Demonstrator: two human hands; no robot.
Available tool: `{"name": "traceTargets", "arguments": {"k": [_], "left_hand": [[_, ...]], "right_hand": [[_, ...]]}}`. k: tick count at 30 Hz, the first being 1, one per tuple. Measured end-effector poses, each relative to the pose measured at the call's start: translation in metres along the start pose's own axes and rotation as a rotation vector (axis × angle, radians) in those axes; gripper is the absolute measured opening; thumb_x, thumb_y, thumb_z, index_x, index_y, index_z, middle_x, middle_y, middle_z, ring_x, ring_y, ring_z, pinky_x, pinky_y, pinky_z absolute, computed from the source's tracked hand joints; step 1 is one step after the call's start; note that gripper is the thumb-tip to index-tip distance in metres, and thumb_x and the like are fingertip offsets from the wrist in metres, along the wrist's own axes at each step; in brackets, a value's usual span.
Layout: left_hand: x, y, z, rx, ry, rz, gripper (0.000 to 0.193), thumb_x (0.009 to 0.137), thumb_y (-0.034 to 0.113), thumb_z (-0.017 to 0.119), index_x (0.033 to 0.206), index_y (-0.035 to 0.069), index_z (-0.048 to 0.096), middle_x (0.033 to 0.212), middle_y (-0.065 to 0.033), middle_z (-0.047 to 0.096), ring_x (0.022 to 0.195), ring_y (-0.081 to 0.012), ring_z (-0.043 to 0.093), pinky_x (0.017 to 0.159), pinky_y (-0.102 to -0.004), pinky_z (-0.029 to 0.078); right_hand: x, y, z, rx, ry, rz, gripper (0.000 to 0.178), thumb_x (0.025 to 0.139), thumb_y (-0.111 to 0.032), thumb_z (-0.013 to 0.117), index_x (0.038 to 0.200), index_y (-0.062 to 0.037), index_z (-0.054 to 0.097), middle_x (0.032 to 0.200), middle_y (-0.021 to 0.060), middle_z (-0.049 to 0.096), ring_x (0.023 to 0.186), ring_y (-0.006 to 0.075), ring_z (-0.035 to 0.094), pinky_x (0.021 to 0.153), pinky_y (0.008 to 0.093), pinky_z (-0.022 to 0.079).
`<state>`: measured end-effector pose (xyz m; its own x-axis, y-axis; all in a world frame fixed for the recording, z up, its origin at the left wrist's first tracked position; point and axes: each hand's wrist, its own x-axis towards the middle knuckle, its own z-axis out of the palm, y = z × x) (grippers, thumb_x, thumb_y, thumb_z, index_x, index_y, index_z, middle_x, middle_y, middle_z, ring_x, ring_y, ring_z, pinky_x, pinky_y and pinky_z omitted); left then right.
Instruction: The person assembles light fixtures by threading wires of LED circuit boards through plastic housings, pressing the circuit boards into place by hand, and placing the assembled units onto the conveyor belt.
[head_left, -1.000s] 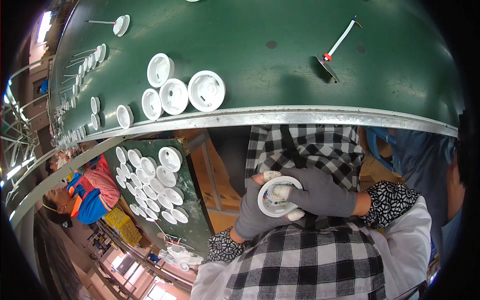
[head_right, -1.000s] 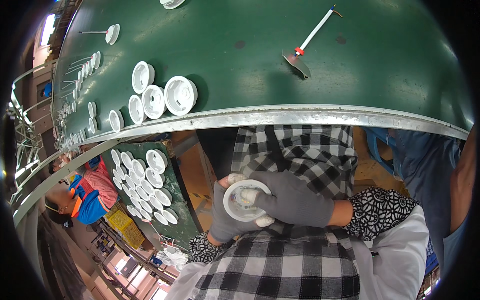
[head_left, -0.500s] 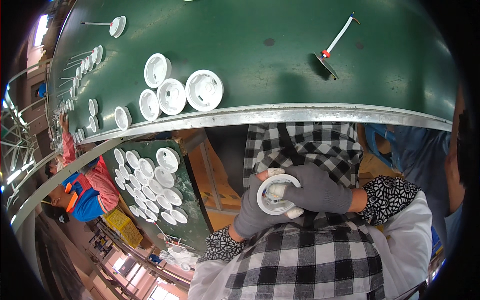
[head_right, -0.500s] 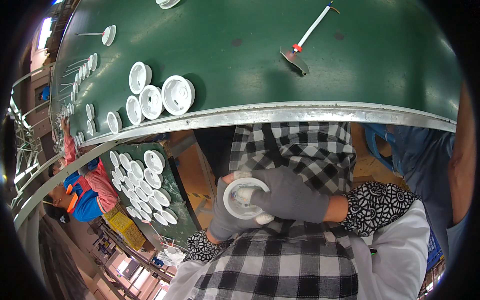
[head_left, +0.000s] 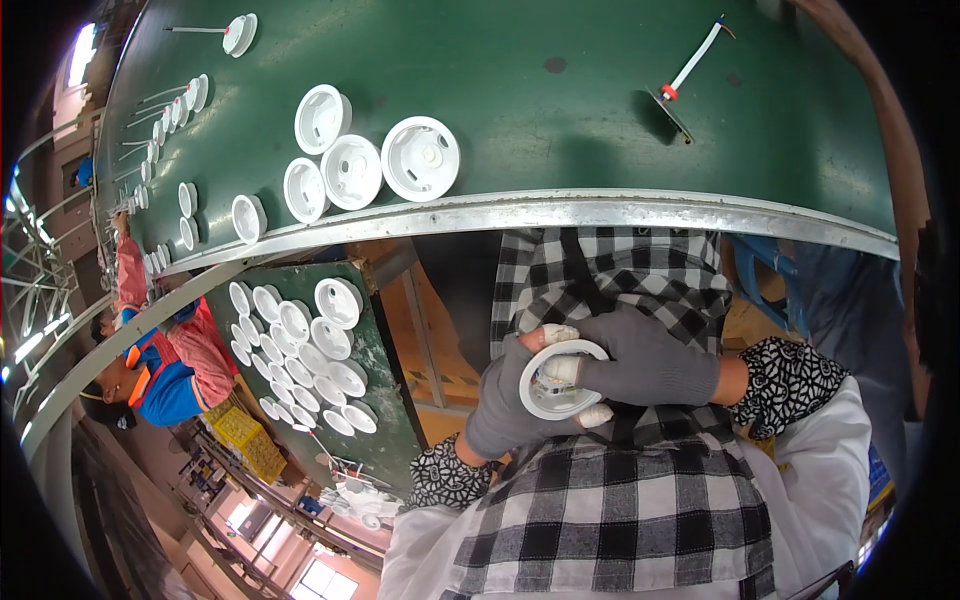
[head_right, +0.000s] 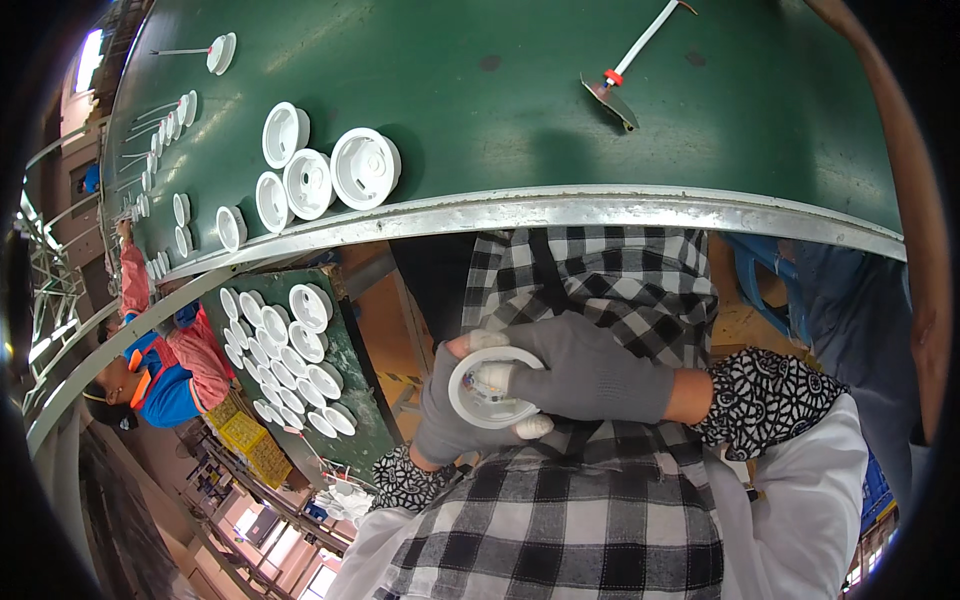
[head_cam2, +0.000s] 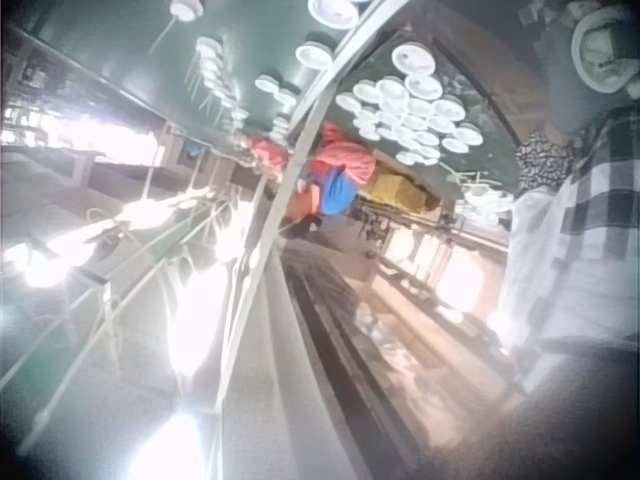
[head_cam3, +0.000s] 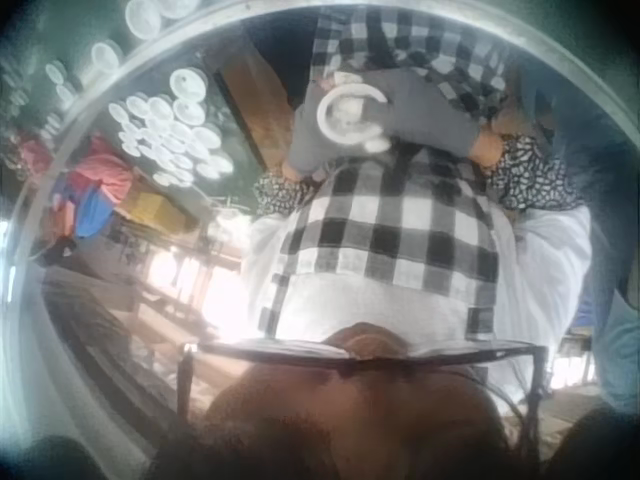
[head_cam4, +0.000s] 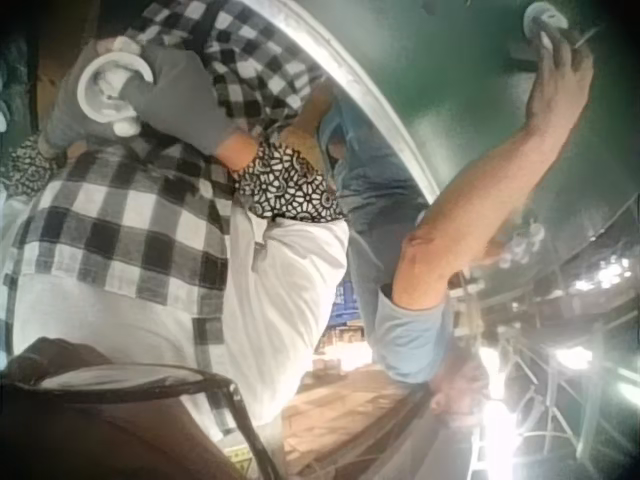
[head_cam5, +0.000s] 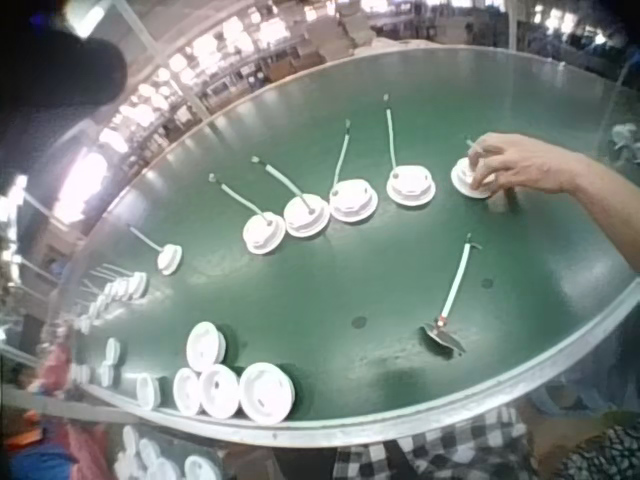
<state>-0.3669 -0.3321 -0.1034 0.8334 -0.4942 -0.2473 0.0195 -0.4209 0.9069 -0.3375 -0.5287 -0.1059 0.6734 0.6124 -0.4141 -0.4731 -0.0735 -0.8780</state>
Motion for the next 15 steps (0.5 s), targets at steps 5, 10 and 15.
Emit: {"name": "traceTargets", "arguments": {"k": [5,10,15], "left_hand": [[0.027,0.011,0.016,0.106,-0.022,0.045,0.071,0.068,0.027,0.084,0.123,0.002,0.046,0.113,-0.0136,0.059,0.101,-0.0229,0.062,0.088,-0.0345,0.050],[0.074,0.046,-0.005,-0.228,-0.305,-0.072,0.088,0.056,0.038,0.091,0.120,0.001,0.044,0.108,-0.0126,0.058,0.093,-0.0209,0.063,0.076,-0.0339,0.053],[0.087,0.084,-0.052,0.343,0.268,0.240,0.096,0.061,0.038,0.087,0.130,0.001,0.031,0.116,-0.0168,0.043,0.108,-0.0299,0.048,0.091,-0.0405,0.042]], "right_hand": [[-0.013,0.030,-0.013,-0.114,0.202,-0.223,0.043,0.085,-0.036,0.064,0.116,-0.0065,0.062,0.094,0.0165,0.069,0.081,0.0301,0.067,0.074,0.0354,0.053],[-0.014,-0.028,-0.066,0.084,-0.166,0.098,0.048,0.087,-0.036,0.059,0.125,-0.0072,0.057,0.086,0.0086,0.067,0.071,0.0125,0.064,0.064,0.0255,0.051],[-0.069,-0.045,-0.147,-0.416,0.829,-0.445,0.039,0.070,-0.007,0.076,0.106,-0.0043,0.063,0.101,0.0103,0.068,0.081,0.0170,0.067,0.072,0.0294,0.054]]}}
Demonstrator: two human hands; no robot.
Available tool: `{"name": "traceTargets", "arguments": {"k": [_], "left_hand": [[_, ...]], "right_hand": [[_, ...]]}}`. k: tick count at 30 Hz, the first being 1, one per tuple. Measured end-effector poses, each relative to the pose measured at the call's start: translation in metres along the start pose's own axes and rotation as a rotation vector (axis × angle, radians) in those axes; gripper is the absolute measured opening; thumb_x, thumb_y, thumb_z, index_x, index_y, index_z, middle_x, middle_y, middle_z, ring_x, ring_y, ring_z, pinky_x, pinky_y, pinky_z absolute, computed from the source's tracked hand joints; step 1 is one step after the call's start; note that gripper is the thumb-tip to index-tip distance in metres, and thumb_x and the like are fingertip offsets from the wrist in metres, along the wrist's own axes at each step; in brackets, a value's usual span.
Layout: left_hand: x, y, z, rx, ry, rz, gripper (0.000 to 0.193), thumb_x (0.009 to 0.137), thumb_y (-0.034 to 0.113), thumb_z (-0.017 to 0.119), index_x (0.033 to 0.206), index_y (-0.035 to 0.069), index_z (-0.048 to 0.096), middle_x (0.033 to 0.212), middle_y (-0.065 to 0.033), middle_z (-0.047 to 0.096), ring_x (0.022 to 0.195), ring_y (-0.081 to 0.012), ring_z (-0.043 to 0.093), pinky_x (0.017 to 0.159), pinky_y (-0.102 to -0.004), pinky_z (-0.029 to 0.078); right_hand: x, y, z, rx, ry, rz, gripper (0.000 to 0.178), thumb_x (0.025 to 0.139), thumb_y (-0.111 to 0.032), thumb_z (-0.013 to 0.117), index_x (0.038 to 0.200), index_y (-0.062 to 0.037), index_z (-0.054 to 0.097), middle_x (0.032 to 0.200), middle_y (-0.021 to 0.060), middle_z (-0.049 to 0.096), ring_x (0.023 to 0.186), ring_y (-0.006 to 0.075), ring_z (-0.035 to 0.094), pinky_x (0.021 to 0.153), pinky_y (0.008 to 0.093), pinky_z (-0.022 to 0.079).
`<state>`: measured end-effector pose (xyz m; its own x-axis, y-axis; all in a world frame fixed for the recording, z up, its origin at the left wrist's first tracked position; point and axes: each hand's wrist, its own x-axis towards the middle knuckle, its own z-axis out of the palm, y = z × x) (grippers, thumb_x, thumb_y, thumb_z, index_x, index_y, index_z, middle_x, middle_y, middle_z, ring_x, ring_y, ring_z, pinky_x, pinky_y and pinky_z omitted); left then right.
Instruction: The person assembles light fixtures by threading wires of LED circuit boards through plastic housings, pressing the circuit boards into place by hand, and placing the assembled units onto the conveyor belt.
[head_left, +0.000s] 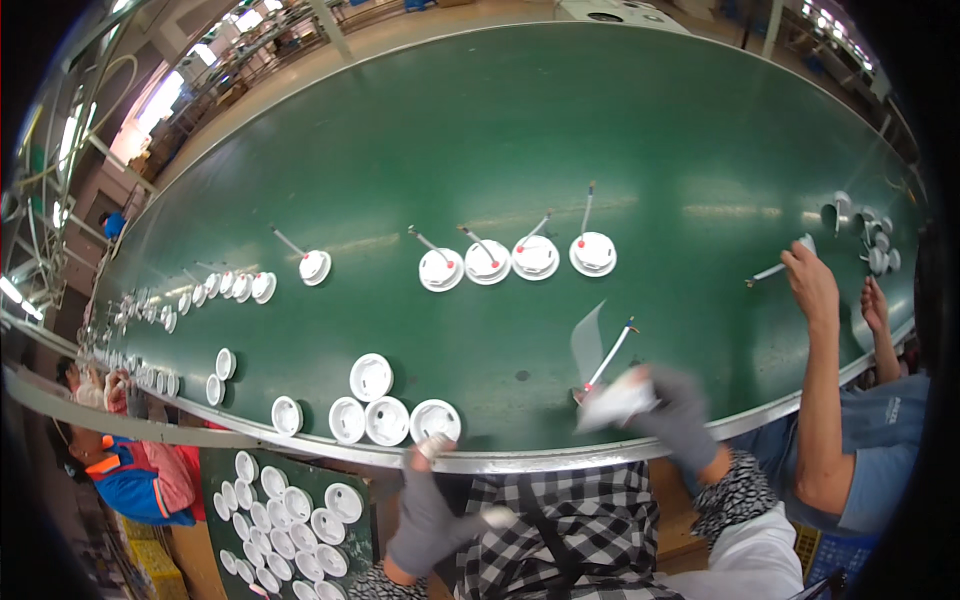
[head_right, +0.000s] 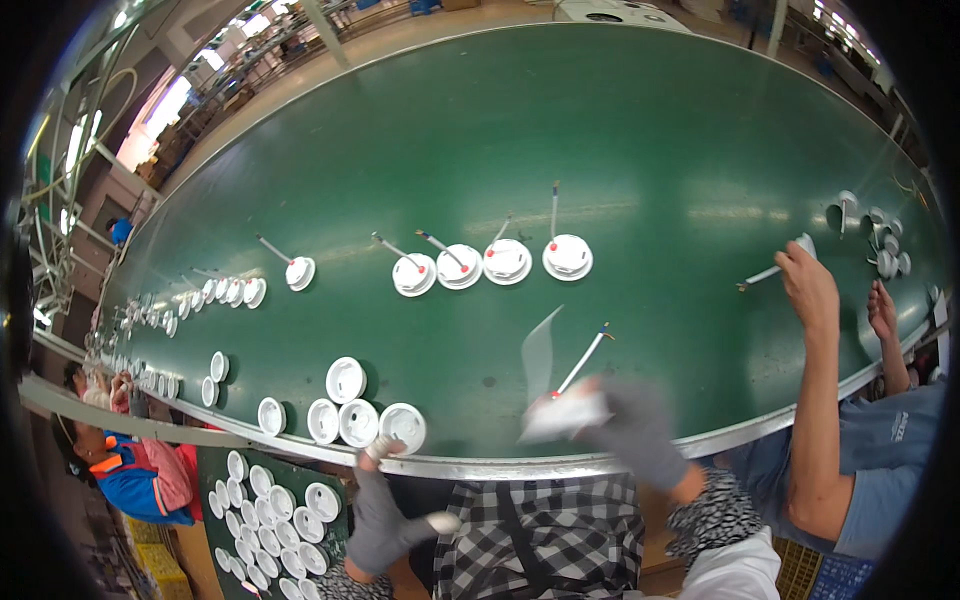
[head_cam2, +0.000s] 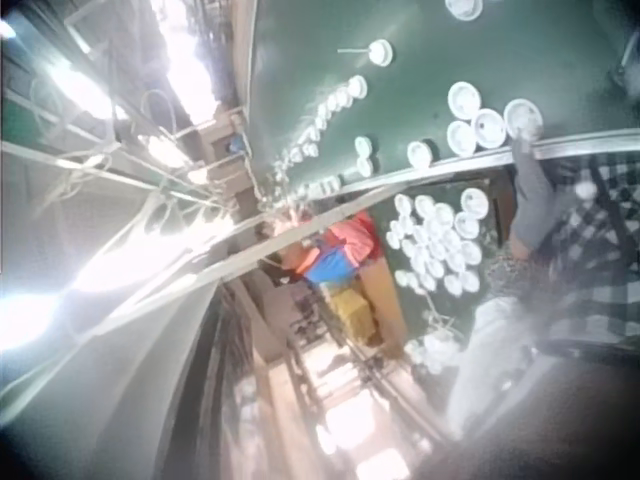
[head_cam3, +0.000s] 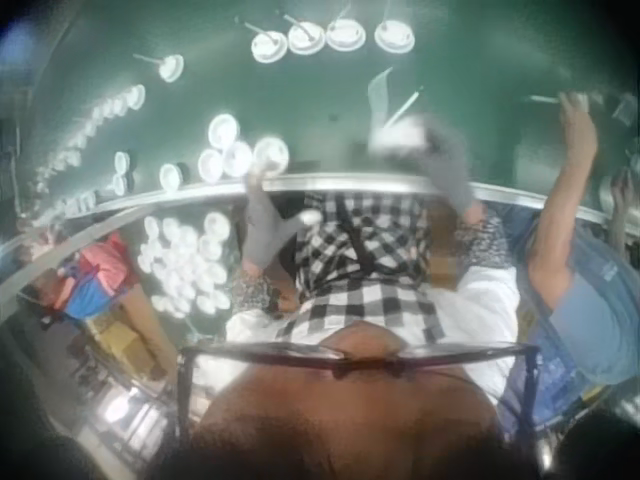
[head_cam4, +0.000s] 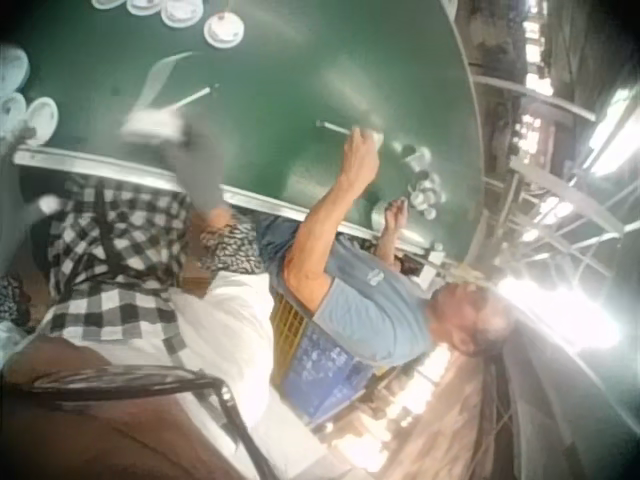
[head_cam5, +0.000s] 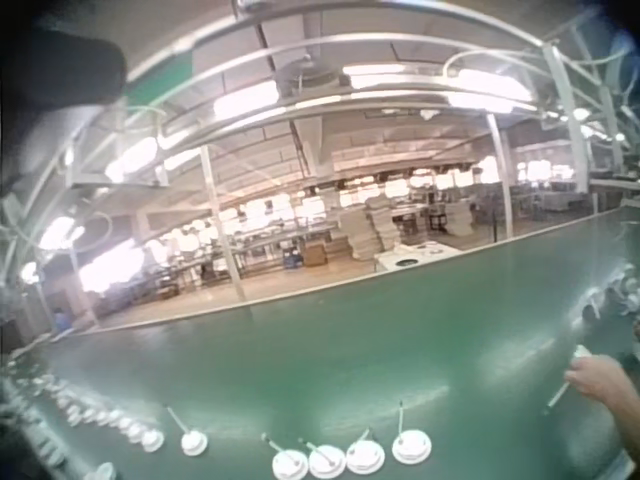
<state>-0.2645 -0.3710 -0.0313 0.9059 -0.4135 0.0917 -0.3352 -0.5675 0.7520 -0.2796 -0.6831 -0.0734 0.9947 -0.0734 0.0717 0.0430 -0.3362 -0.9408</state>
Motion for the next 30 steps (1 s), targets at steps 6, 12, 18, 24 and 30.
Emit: {"name": "traceTargets", "arguments": {"k": [6,12,18,24,30], "left_hand": [[0.054,0.002,0.013,0.044,-0.030,-0.060,0.051,0.078,0.018,0.072,0.120,0.001,0.049,0.107,-0.0135,0.051,0.105,-0.0270,0.053,0.091,-0.0373,0.043],[0.109,0.017,0.116,0.278,-0.096,0.206,0.035,0.081,0.030,0.069,0.099,0.005,0.053,0.093,-0.0124,0.054,0.089,-0.0304,0.054,0.077,-0.0407,0.045],[0.098,0.014,0.151,0.275,-0.077,0.197,0.034,0.081,0.034,0.068,0.087,0.006,0.051,0.082,-0.0094,0.052,0.075,-0.0276,0.054,0.065,-0.0396,0.044],[0.073,0.007,0.132,0.180,-0.071,0.193,0.039,0.080,0.030,0.070,0.102,0.002,0.055,0.093,-0.0110,0.055,0.084,-0.0240,0.056,0.071,-0.0352,0.046],[0.045,-0.007,0.061,-1.050,-0.349,-0.276,0.056,0.092,0.047,0.057,0.112,-0.005,0.059,0.103,-0.0052,0.060,0.094,-0.0125,0.054,0.082,-0.0294,0.045]], "right_hand": [[0.093,0.102,-0.113,-1.254,0.474,-0.404,0.038,0.069,0.000,0.063,0.105,-0.0110,0.061,0.079,0.0090,0.051,0.076,0.0275,0.054,0.063,0.0369,0.045],[0.078,0.049,-0.061,-0.934,0.606,-0.187,0.021,0.080,-0.009,0.060,0.101,-0.0099,0.060,0.078,0.0098,0.054,0.076,0.0292,0.056,0.065,0.0384,0.046],[0.028,0.022,0.015,-0.418,0.163,0.329,0.027,0.086,-0.031,0.063,0.085,-0.0046,0.061,0.060,0.0131,0.057,0.054,0.0283,0.058,0.051,0.0373,0.043],[0.033,0.024,0.039,-0.013,0.007,0.293,0.025,0.089,-0.026,0.059,0.083,-0.0023,0.062,0.059,0.0110,0.055,0.054,0.0183,0.054,0.054,0.0318,0.042],[0.012,-0.014,0.024,0.496,-0.777,0.310,0.033,0.095,-0.028,0.054,0.086,0.0020,0.065,0.066,-0.0004,0.058,0.062,0.0083,0.052,0.060,0.0243,0.043]]}}
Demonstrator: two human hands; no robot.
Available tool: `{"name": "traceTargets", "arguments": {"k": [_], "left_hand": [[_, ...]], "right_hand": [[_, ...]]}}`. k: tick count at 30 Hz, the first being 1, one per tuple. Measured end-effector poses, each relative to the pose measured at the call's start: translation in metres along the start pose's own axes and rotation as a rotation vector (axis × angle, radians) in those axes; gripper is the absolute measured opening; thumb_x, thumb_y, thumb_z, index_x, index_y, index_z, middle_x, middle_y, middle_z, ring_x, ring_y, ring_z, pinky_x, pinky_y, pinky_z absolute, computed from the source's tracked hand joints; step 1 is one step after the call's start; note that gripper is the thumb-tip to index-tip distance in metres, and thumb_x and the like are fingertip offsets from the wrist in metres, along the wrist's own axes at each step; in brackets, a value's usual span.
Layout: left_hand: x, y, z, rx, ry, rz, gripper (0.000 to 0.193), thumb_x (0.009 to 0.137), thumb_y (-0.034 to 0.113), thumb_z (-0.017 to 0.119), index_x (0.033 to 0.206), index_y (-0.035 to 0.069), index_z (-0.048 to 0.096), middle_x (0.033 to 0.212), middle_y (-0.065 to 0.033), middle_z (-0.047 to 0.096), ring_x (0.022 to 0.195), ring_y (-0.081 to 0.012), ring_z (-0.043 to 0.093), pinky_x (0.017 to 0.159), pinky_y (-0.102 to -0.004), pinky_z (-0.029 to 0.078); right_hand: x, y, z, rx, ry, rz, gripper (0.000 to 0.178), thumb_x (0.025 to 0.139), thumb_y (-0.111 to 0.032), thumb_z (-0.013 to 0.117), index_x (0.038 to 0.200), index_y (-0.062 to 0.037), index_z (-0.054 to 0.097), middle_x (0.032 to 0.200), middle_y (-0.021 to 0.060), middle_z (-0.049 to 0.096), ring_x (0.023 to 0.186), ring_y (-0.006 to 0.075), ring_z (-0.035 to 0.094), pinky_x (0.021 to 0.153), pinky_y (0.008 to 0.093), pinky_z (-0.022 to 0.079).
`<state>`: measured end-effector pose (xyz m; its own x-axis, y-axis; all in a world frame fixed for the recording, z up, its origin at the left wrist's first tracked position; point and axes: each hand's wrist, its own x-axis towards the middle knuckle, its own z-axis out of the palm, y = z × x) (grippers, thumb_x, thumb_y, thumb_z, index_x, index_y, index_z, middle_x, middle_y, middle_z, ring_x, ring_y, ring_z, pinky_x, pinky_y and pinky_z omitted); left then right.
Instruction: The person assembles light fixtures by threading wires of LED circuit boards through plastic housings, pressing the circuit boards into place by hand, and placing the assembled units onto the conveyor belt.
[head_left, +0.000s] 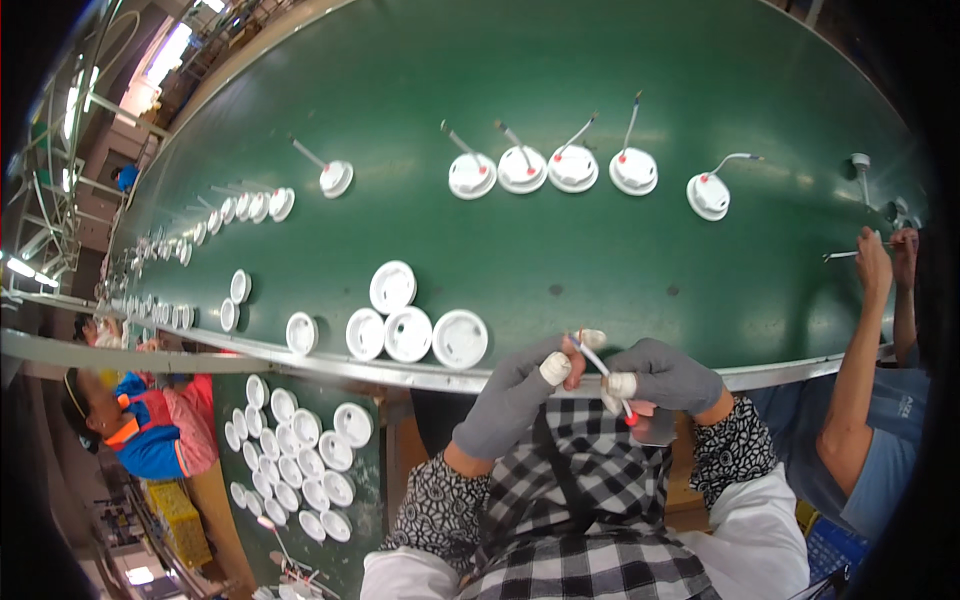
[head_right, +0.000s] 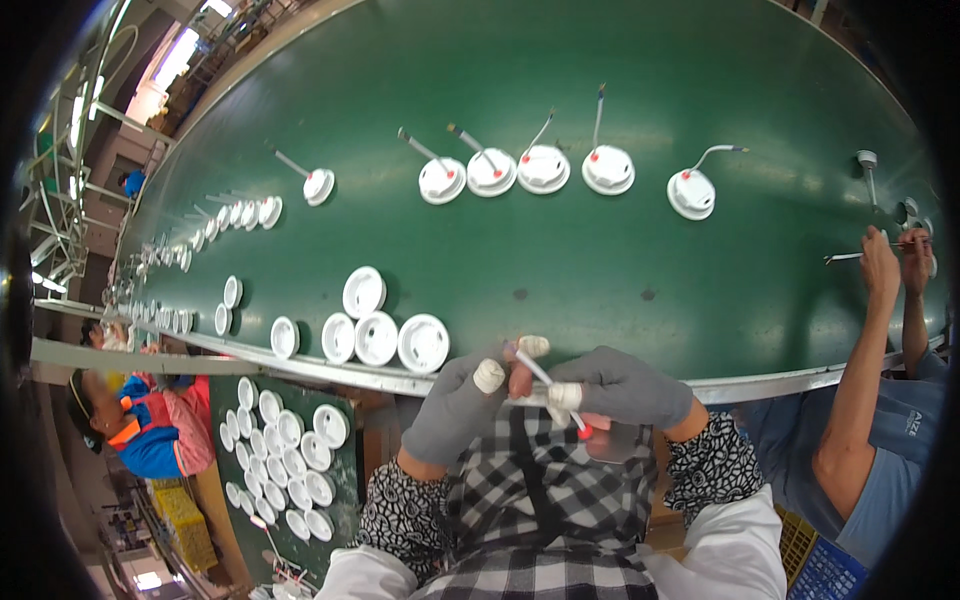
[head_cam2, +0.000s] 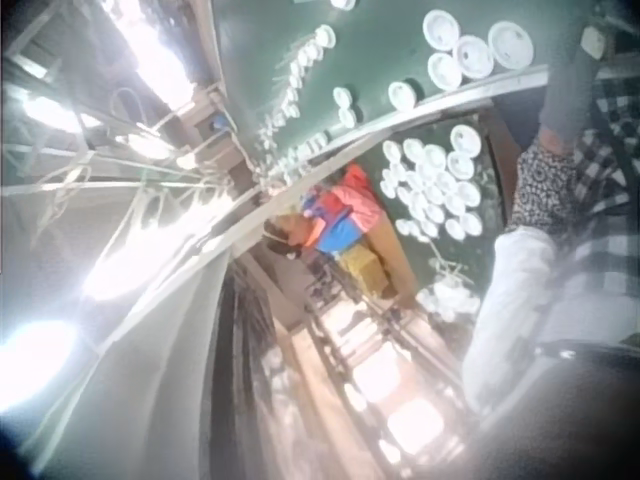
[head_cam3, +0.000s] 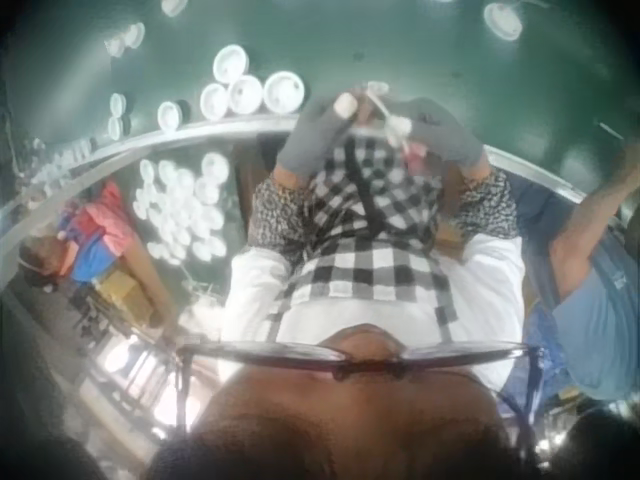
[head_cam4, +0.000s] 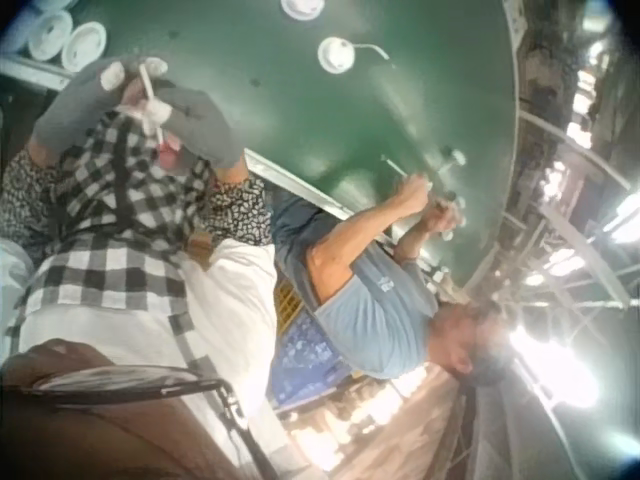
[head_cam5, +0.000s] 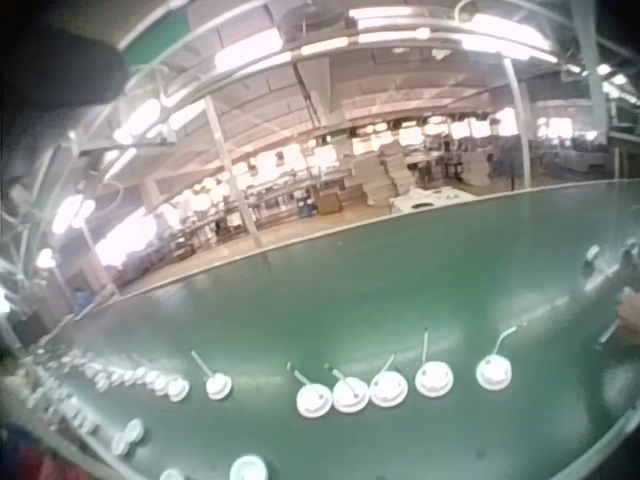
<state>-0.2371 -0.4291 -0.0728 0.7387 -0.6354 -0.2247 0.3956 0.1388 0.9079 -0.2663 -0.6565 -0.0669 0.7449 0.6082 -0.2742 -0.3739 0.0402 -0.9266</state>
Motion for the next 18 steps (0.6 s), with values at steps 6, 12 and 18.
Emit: {"name": "traceTargets", "arguments": {"k": [6,12,18], "left_hand": [[-0.031,0.003,0.010,-0.054,0.159,-0.009,0.043,0.092,0.040,0.059,0.096,-0.003,0.066,0.082,-0.0023,0.061,0.074,-0.0111,0.054,0.070,-0.0264,0.043],[-0.059,-0.009,-0.027,0.501,0.841,0.590,0.028,0.093,0.024,0.054,0.100,-0.002,0.060,0.082,-0.0055,0.059,0.073,-0.0109,0.054,0.066,-0.0296,0.044],[-0.068,0.043,-0.035,0.889,-0.125,0.141,0.030,0.097,0.022,0.047,0.116,0.003,0.059,0.086,-0.0080,0.063,0.078,-0.0190,0.060,0.077,-0.0298,0.046]], "right_hand": [[0.014,0.016,0.029,0.116,-0.196,0.112,0.032,0.094,-0.027,0.056,0.085,0.0021,0.066,0.070,0.0030,0.059,0.065,0.0091,0.053,0.059,0.0240,0.043],[0.003,0.000,0.038,-0.134,-0.323,0.153,0.031,0.095,-0.027,0.055,0.087,0.0007,0.067,0.067,0.0019,0.058,0.062,0.0086,0.051,0.055,0.0265,0.041],[0.012,-0.018,0.066,-1.430,-0.158,-0.289,0.012,0.076,-0.014,0.062,0.078,-0.0068,0.053,0.060,0.0058,0.054,0.057,0.0225,0.058,0.056,0.0378,0.048]]}}
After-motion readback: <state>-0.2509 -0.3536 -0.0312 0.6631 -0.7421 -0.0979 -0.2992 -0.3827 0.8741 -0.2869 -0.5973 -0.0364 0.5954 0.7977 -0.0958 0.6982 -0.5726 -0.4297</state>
